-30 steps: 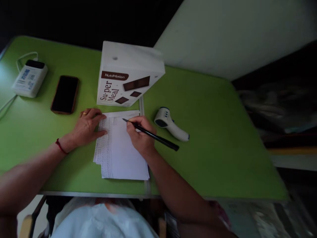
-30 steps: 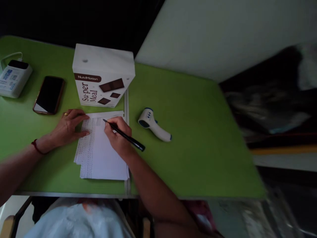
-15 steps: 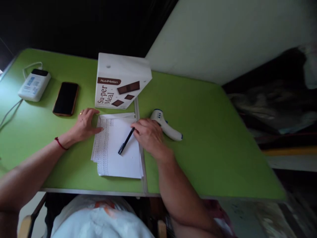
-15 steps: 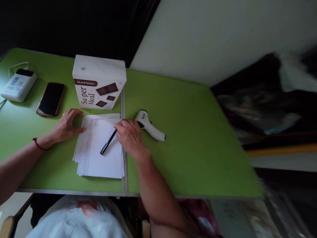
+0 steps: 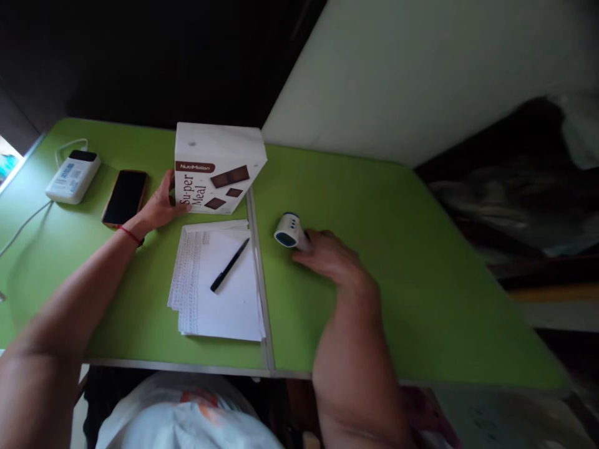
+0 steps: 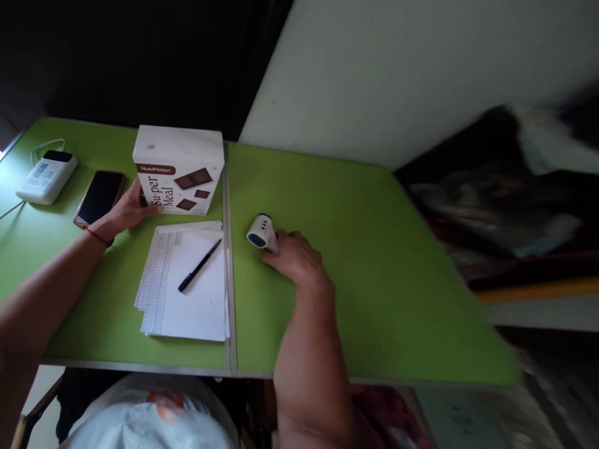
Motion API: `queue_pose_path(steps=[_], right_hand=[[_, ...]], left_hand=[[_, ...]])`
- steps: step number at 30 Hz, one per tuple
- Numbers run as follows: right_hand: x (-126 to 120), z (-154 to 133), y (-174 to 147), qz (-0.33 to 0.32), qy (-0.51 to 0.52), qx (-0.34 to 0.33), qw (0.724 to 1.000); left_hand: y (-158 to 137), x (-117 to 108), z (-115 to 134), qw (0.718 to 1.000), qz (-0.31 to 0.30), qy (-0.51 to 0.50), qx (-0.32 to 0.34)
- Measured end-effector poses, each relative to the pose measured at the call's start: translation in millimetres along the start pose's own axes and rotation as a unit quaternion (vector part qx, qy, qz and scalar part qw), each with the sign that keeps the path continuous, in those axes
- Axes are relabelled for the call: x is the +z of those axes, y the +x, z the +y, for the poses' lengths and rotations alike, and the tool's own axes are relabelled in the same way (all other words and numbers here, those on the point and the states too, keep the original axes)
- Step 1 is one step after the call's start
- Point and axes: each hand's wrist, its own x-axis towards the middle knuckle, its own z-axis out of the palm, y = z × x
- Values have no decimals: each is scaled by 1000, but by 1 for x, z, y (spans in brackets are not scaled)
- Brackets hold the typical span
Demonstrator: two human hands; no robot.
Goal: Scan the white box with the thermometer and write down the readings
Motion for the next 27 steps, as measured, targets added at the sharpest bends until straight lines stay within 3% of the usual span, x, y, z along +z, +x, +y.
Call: queue_pose_path(steps=[3, 6, 8, 9, 10, 12, 14, 16, 18, 27], right_hand=[[-1, -3, 2, -2, 76, 28, 997], [0, -14, -2, 83, 246, 28, 965], [3, -32, -10, 149, 419, -20, 895], [5, -43, -15, 161, 513, -58, 841], [7, -57, -22, 149, 606, -95, 775], [13, -85, -37, 50, 723, -151, 673], [20, -111, -49, 3, 770, -154, 619], [28, -127, -56, -28, 780, -155, 605], [36, -135, -57, -39, 775, -163, 610], [58, -136, -45, -43, 765, -181, 617]], left_hand=[[-3, 3, 4, 999, -7, 16, 30], [-11, 6, 11, 998, 14, 45, 42], [-15, 7, 16, 998, 26, 49, 36], [-17, 8, 19, 998, 28, 46, 29], [-19, 8, 22, 998, 29, 41, 21], [-22, 8, 28, 999, 26, 44, 3], [-24, 7, 32, 998, 21, 66, -13], [-26, 6, 36, 996, 13, 88, -23], [-28, 6, 38, 996, 4, 89, -24], [-27, 6, 35, 998, -5, 56, -7]])
